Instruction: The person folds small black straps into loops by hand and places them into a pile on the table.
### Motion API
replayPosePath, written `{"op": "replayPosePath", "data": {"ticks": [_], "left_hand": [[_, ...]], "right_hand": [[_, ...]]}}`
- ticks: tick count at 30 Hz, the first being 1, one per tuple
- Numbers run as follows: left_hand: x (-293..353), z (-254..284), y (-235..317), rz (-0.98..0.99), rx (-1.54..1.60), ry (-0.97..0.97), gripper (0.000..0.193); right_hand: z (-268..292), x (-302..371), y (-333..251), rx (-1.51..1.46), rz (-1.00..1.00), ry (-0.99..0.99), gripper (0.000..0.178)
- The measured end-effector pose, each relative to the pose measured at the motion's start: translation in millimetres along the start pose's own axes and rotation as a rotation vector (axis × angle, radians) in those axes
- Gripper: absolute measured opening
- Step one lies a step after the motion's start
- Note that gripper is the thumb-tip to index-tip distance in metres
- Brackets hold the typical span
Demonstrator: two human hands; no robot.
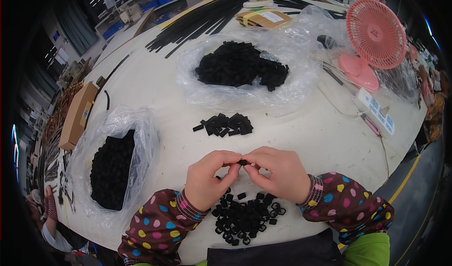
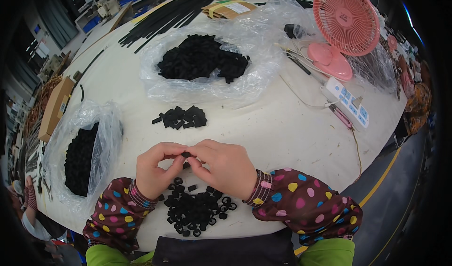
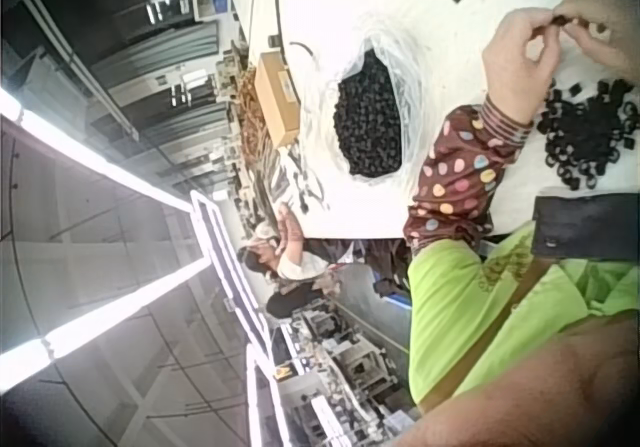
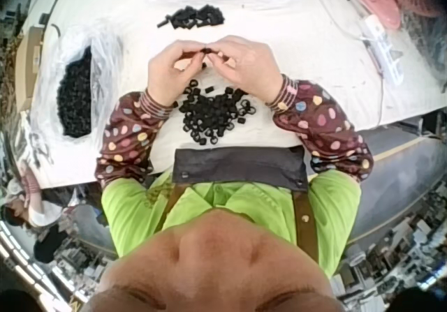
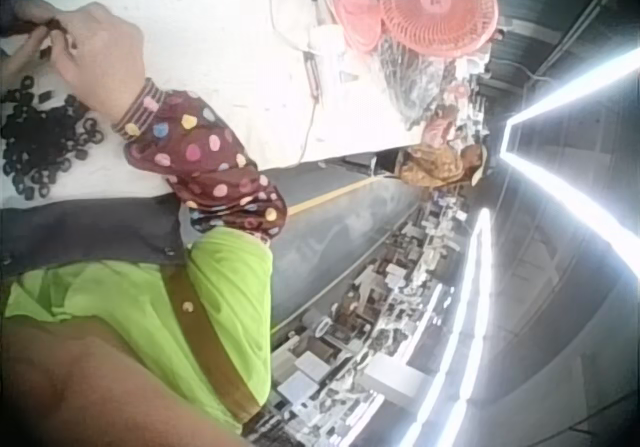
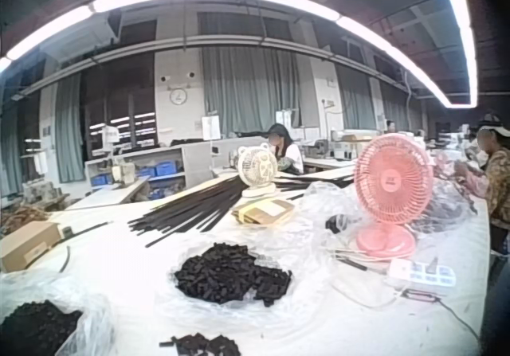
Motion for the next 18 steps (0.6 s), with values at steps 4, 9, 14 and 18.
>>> {"op": "replayPosePath", "data": {"ticks": [4, 9, 14, 18], "left_hand": [[-2.3, 0.2, 4.4, -0.172, -0.169, 0.073, 0.018], [-3.3, 2.4, 8.1, -0.203, -0.197, 0.055, 0.022], [-4.2, 6.7, 0.9, -0.087, 0.053, -0.040, 0.017], [-5.2, 8.6, -2.0, 0.128, 0.330, -0.160, 0.013]], "right_hand": [[-0.5, 0.7, -2.5, 0.118, 0.068, 0.040, 0.016], [0.5, 0.9, 0.6, 0.068, -0.024, 0.046, 0.017], [0.2, -0.3, 7.1, -0.337, -0.279, -0.032, 0.016], [7.1, -7.7, 2.4, -0.442, -0.280, -0.071, 0.016]]}}
Point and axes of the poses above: each hand's wrist, its own x-axis away from the middle knuckle, its own z-axis out of the back of the hand, y = z × x, the point moved 2 cm from there along -x, towards the middle knuckle, and after that the axes turned 10 degrees about -x, right-handed, at the moved point
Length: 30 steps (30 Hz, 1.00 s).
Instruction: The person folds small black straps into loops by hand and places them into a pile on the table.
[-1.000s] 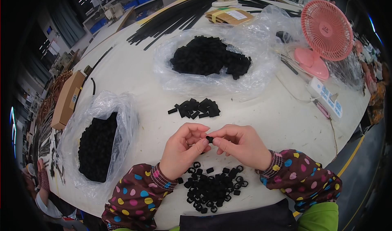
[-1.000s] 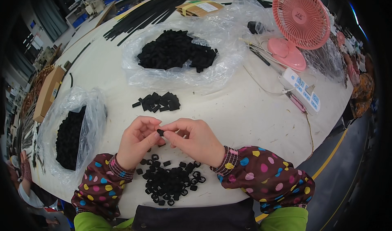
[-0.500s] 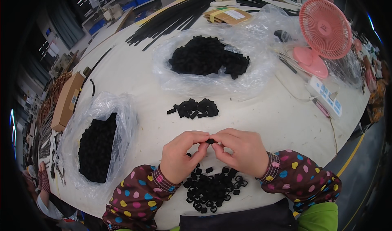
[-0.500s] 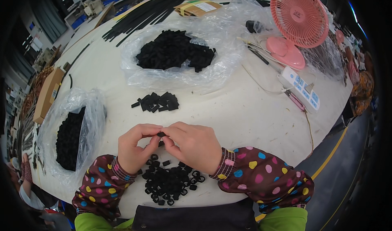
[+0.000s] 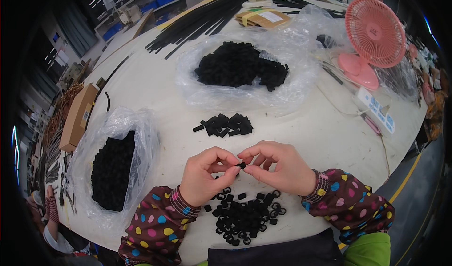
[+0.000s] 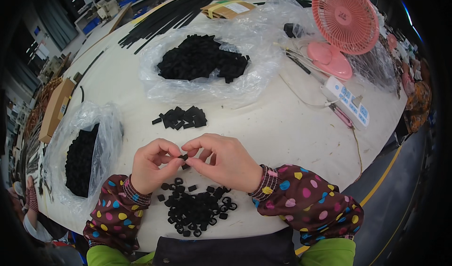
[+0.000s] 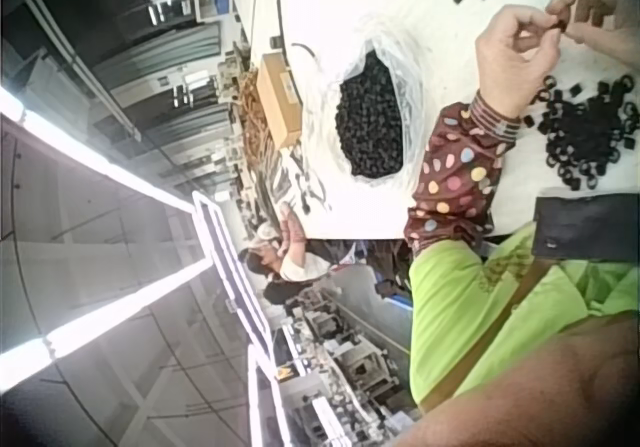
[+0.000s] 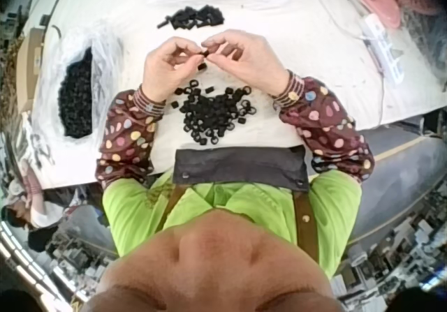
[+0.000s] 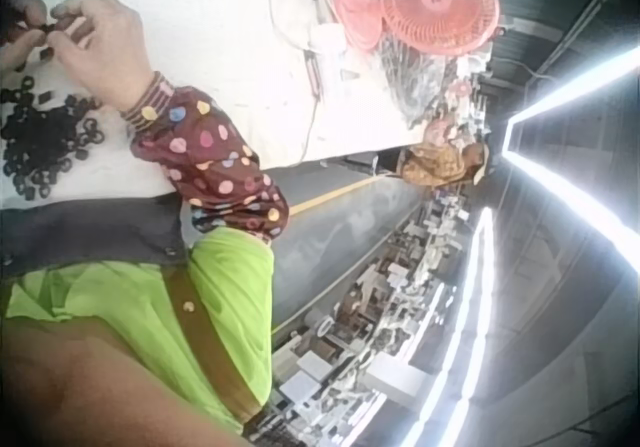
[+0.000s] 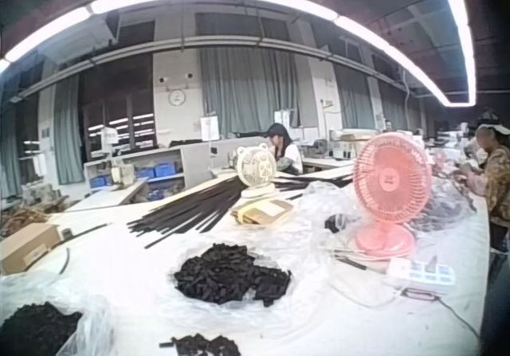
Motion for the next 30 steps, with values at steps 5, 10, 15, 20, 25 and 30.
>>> {"op": "replayPosePath", "data": {"ticks": [5, 10, 15, 20, 25, 30], "left_hand": [[0.6, 2.1, -1.3, 0.068, 0.003, -0.088, 0.015], [-0.2, 7.6, -1.5, 0.382, 0.508, -0.306, 0.016], [3.5, 2.9, -14.1, 0.334, 0.642, -0.381, 0.014], [6.7, 2.7, -13.1, 0.265, 0.597, -0.389, 0.014], [3.0, 6.7, -4.7, 0.241, 0.407, -0.365, 0.013], [5.6, -2.0, 2.4, 0.152, 0.205, -0.123, 0.013]], "right_hand": [[2.0, 2.6, 6.0, -0.167, -0.160, -0.100, 0.017], [5.3, -0.5, 1.9, -0.553, -0.466, -0.171, 0.015], [2.4, 1.7, 10.0, -0.756, -0.535, -0.295, 0.017], [-0.4, 2.5, -1.8, -0.692, -0.499, -0.345, 0.015], [2.3, 3.5, -4.0, -0.531, -0.370, -0.295, 0.013], [2.8, 4.5, 0.1, -0.183, -0.143, -0.123, 0.011]]}}
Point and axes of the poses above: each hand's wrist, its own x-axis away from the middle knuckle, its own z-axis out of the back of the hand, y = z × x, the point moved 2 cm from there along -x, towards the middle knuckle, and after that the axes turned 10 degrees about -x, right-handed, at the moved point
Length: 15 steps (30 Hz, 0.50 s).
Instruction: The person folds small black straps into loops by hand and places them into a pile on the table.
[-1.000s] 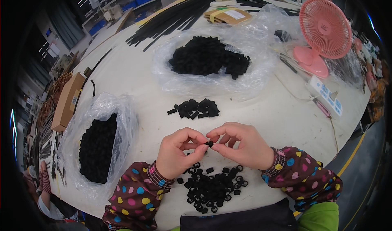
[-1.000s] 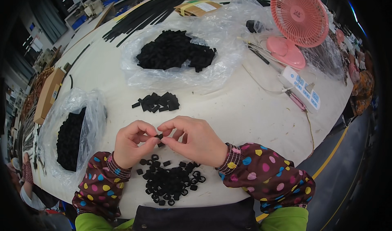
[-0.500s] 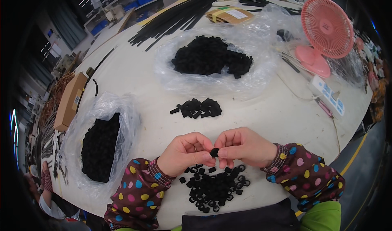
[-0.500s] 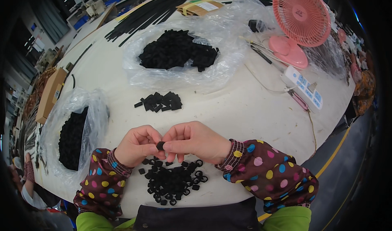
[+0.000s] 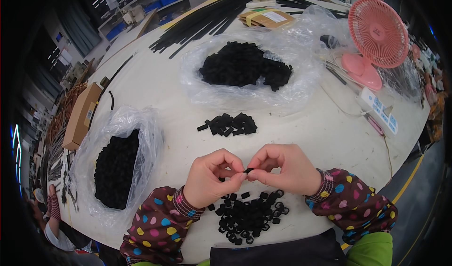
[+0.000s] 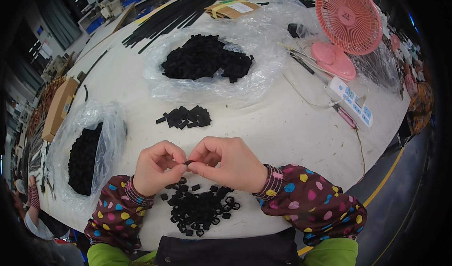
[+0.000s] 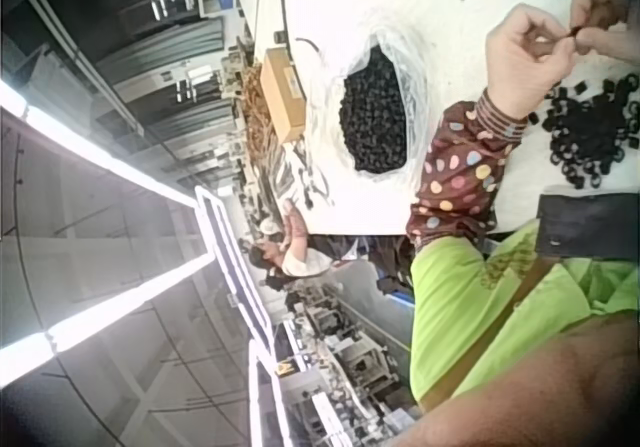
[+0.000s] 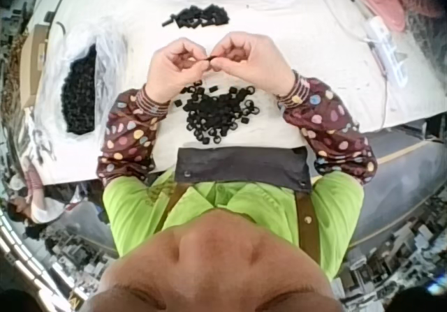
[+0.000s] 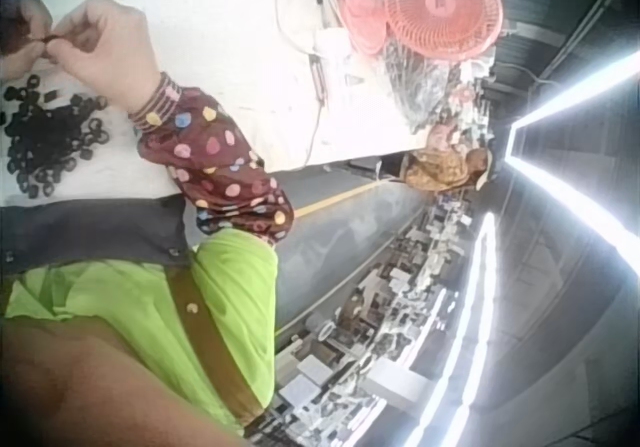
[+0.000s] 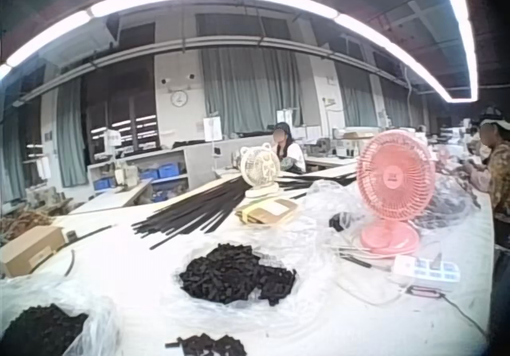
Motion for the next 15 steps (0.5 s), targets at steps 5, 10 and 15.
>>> {"op": "replayPosePath", "data": {"ticks": [5, 10, 15], "left_hand": [[1.3, -5.8, -3.2, -0.175, -0.329, 0.267, 0.016], [-2.1, -9.0, -3.1, -0.267, -0.412, 0.350, 0.015], [-6.9, -2.9, -4.2, 0.062, 0.105, 0.086, 0.010]], "right_hand": [[-15.2, 5.6, -6.2, 0.404, 0.257, 0.179, 0.013], [-17.6, 2.8, -2.6, 0.450, 0.359, 0.258, 0.014], [-5.6, -0.2, 6.1, 0.074, -0.020, 0.222, 0.013]]}}
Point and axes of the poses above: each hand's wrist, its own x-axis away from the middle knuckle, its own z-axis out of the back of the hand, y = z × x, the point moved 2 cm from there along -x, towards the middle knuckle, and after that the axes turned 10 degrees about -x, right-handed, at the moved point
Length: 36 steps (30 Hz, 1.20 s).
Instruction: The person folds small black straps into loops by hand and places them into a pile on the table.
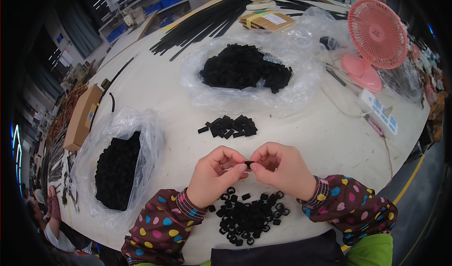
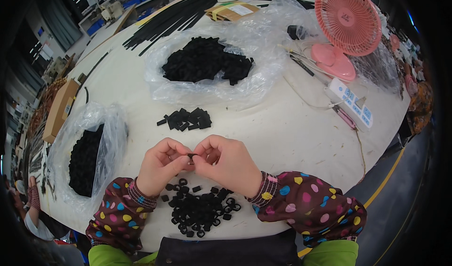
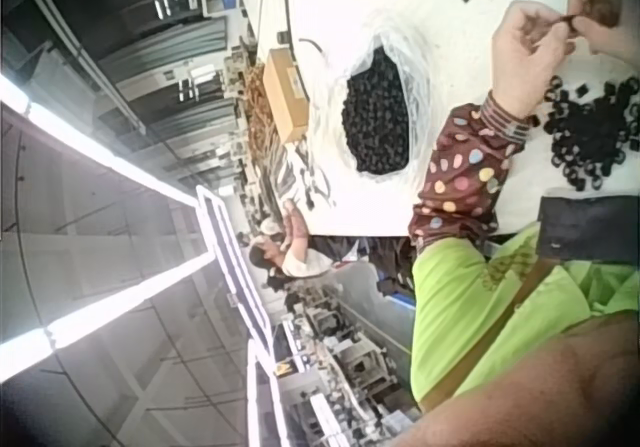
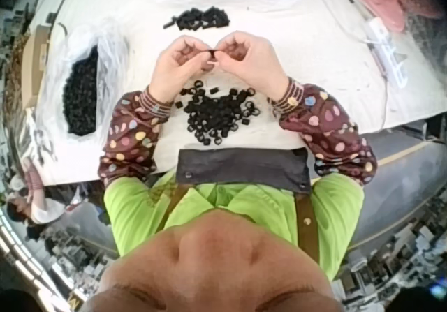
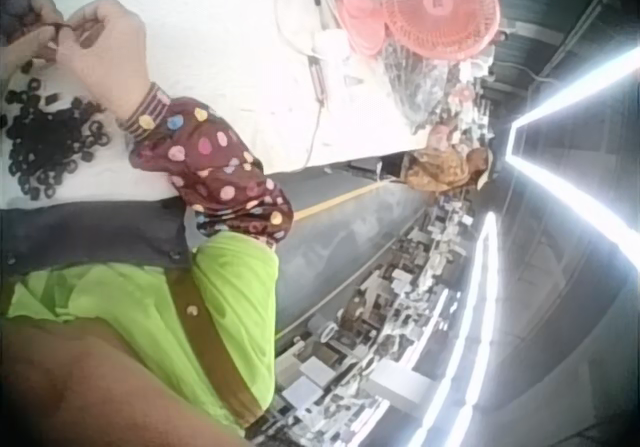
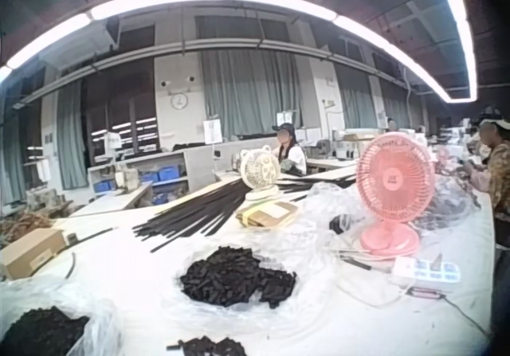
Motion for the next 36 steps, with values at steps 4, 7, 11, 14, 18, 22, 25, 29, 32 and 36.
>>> {"op": "replayPosePath", "data": {"ticks": [4, 7, 11, 14, 18, 22, 25, 29, 32, 36], "left_hand": [[-1.1, 4.6, -1.9, 0.167, 0.259, -0.080, 0.011], [3.3, 6.7, -10.1, 0.145, 0.346, -0.132, 0.011], [2.3, 1.2, -10.9, 0.186, 0.349, -0.213, 0.015], [3.0, 1.6, -6.9, 0.147, 0.246, -0.222, 0.014], [6.6, -0.8, -3.7, -0.011, -0.051, -0.001, 0.015], [12.2, -4.7, 6.9, -0.280, -0.348, 0.169, 0.014], [13.2, -2.0, 3.9, -0.343, -0.460, 0.238, 0.014], [14.2, -2.5, 10.1, -0.388, -0.517, 0.206, 0.012], [12.1, -0.9, 11.3, -0.433, -0.495, 0.200, 0.011], [16.1, 0.2, 10.5, -0.502, -0.633, 0.169, 0.012]], "right_hand": [[1.8, -6.6, -0.2, -0.320, -0.216, -0.040, 0.013], [-6.5, -4.2, 1.4, -0.476, -0.279, -0.119, 0.013], [-5.5, 4.9, 2.9, -0.505, -0.266, -0.058, 0.013], [-10.2, 8.3, -3.5, -0.391, -0.195, -0.038, 0.010], [-15.6, 7.4, 2.3, -0.219, -0.018, 0.024, 0.010], [-15.9, 6.4, -1.4, 0.094, 0.215, 0.066, 0.012], [-18.1, 5.3, -4.5, 0.265, 0.326, 0.090, 0.012], [-11.8, 5.5, 2.5, 0.035, 0.139, 0.062, 0.011], [-12.3, 4.9, 1.7, -0.106, 0.011, 0.051, 0.012], [-14.4, 9.4, 2.3, 0.005, 0.158, 0.020, 0.012]]}}
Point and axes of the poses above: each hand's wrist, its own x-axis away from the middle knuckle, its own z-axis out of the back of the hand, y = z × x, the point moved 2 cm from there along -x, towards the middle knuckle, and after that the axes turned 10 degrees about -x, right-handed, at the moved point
